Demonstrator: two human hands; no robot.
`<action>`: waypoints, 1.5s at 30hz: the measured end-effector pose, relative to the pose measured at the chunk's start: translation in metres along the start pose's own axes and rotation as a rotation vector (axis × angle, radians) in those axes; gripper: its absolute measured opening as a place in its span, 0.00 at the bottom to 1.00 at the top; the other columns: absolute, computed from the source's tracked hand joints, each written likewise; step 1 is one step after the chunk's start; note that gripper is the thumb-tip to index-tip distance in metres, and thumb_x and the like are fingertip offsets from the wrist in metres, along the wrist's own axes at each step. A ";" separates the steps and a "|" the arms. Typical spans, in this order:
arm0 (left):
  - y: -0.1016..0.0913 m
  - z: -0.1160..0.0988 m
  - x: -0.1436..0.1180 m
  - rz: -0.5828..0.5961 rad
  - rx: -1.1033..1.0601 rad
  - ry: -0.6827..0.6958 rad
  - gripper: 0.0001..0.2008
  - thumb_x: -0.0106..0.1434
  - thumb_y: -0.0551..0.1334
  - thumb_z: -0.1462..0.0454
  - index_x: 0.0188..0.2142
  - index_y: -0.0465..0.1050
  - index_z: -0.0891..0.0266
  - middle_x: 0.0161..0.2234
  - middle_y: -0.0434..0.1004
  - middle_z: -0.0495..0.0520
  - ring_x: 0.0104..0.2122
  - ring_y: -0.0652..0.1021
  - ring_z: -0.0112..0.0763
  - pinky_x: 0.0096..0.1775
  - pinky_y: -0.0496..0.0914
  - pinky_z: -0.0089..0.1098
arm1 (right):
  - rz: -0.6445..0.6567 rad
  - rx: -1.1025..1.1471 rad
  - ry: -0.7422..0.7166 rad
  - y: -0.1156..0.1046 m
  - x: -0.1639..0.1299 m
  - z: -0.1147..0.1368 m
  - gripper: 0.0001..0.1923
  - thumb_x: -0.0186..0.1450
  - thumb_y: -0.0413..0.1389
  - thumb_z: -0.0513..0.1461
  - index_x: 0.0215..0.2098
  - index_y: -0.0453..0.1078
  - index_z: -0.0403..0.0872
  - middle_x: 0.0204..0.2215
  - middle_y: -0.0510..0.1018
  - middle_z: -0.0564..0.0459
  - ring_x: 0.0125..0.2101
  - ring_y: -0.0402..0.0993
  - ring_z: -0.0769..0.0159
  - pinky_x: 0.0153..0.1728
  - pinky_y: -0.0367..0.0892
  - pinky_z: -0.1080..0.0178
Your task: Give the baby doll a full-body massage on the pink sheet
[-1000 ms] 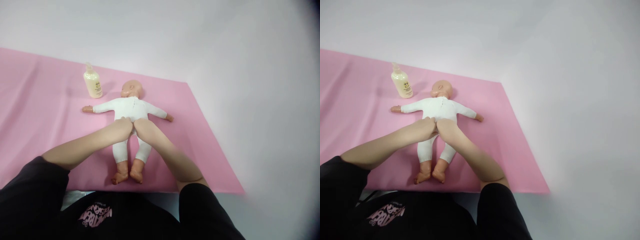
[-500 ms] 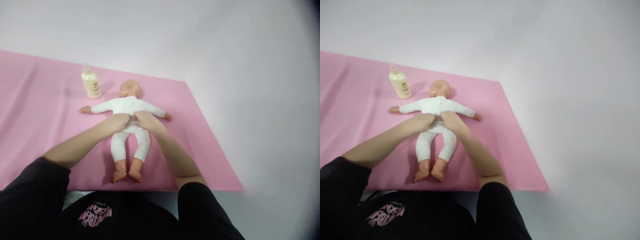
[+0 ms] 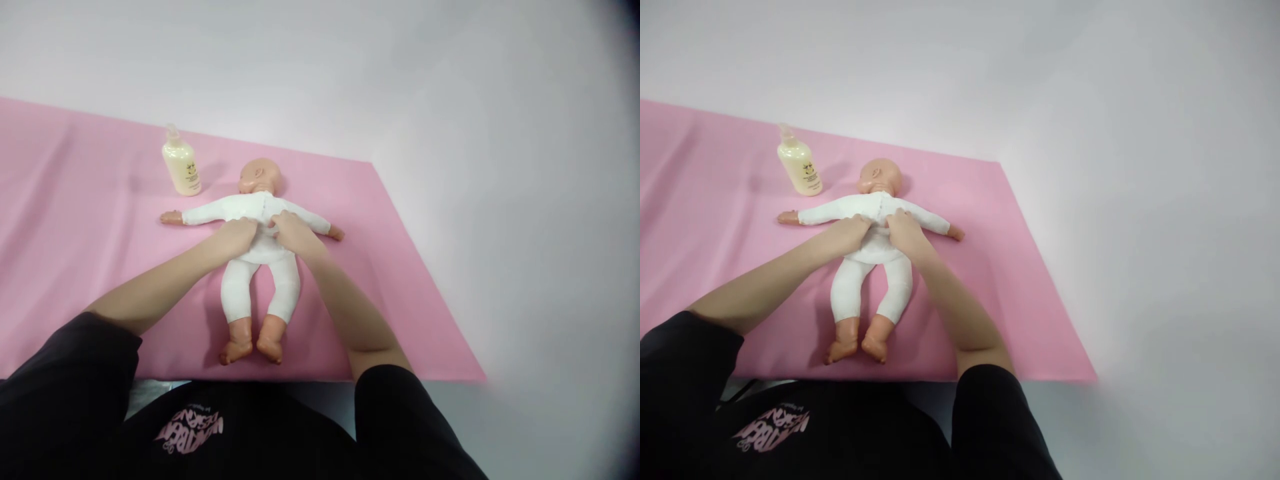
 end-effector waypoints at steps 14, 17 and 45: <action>0.000 0.006 0.020 -0.025 0.138 -0.091 0.16 0.76 0.49 0.70 0.58 0.68 0.74 0.47 0.82 0.69 0.48 0.83 0.52 0.44 0.72 0.40 | -0.144 0.032 0.015 0.015 0.018 -0.010 0.19 0.74 0.47 0.27 0.60 0.70 0.38 0.51 0.83 0.38 0.49 0.78 0.58 0.49 0.65 0.60; 0.001 0.008 0.022 -0.034 0.140 -0.117 0.16 0.77 0.49 0.70 0.59 0.67 0.74 0.48 0.82 0.69 0.48 0.83 0.52 0.43 0.71 0.39 | -0.182 0.053 0.017 0.020 0.024 -0.014 0.21 0.75 0.46 0.28 0.63 0.68 0.37 0.52 0.83 0.37 0.50 0.79 0.56 0.50 0.67 0.59; 0.019 0.035 0.050 -0.273 -0.017 0.038 0.20 0.75 0.50 0.68 0.59 0.74 0.72 0.55 0.79 0.70 0.53 0.77 0.55 0.59 0.69 0.51 | -0.457 0.225 -0.114 0.052 0.060 -0.046 0.24 0.72 0.47 0.30 0.62 0.73 0.42 0.57 0.78 0.39 0.56 0.73 0.51 0.63 0.67 0.50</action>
Point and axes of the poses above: each hand's wrist, its own x-axis towards the middle knuckle, its own y-axis out of the palm, z = x × y, the point moved 3 cm from there along x, towards the middle knuckle
